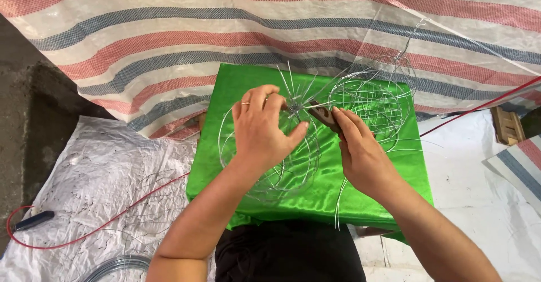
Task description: Assembling a wire cage by twisting metal wires together and using pliers to secure joints.
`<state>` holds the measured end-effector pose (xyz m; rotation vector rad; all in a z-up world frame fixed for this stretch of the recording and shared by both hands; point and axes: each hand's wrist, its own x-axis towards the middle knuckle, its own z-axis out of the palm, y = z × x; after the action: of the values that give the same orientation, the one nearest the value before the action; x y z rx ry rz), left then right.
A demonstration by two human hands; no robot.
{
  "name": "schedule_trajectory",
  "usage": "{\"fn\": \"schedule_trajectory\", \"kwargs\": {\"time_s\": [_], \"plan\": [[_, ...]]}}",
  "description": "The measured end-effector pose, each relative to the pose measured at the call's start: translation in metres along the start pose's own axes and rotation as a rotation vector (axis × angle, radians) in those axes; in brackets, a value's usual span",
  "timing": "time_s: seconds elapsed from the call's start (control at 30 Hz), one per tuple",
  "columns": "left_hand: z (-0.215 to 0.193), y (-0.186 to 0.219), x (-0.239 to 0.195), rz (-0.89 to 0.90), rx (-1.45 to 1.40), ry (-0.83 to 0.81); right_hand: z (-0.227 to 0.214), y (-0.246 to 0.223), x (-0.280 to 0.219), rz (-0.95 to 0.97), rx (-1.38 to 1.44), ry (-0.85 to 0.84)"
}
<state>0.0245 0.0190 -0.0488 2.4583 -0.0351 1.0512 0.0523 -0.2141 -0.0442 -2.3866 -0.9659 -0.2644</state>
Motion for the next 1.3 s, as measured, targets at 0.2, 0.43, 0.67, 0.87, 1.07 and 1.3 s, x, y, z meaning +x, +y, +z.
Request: {"fn": "schedule_trajectory", "kwargs": {"time_s": [0.2,0.43,0.67,0.87,1.07,1.3], "plan": [[0.006,0.001,0.001,-0.112,-0.162,-0.102,0.0,-0.005,0.0,-0.036,-0.048,0.015],[0.028,-0.002,-0.004,0.019,-0.012,-0.052,-0.004,-0.016,0.007,-0.039,-0.009,0.01],[0.031,-0.002,-0.008,0.048,0.026,-0.065,-0.003,-0.015,0.009,-0.046,-0.061,-0.054],[0.029,-0.002,-0.006,0.066,0.001,-0.117,0.004,-0.002,0.012,-0.103,-0.321,-0.062],[0.012,0.005,0.0,0.067,-0.017,-0.237,0.007,0.015,0.017,-0.16,-0.446,-0.064],[0.024,0.005,-0.003,0.111,0.026,-0.143,-0.016,-0.001,0.022,-0.113,-0.643,-0.203]]}}
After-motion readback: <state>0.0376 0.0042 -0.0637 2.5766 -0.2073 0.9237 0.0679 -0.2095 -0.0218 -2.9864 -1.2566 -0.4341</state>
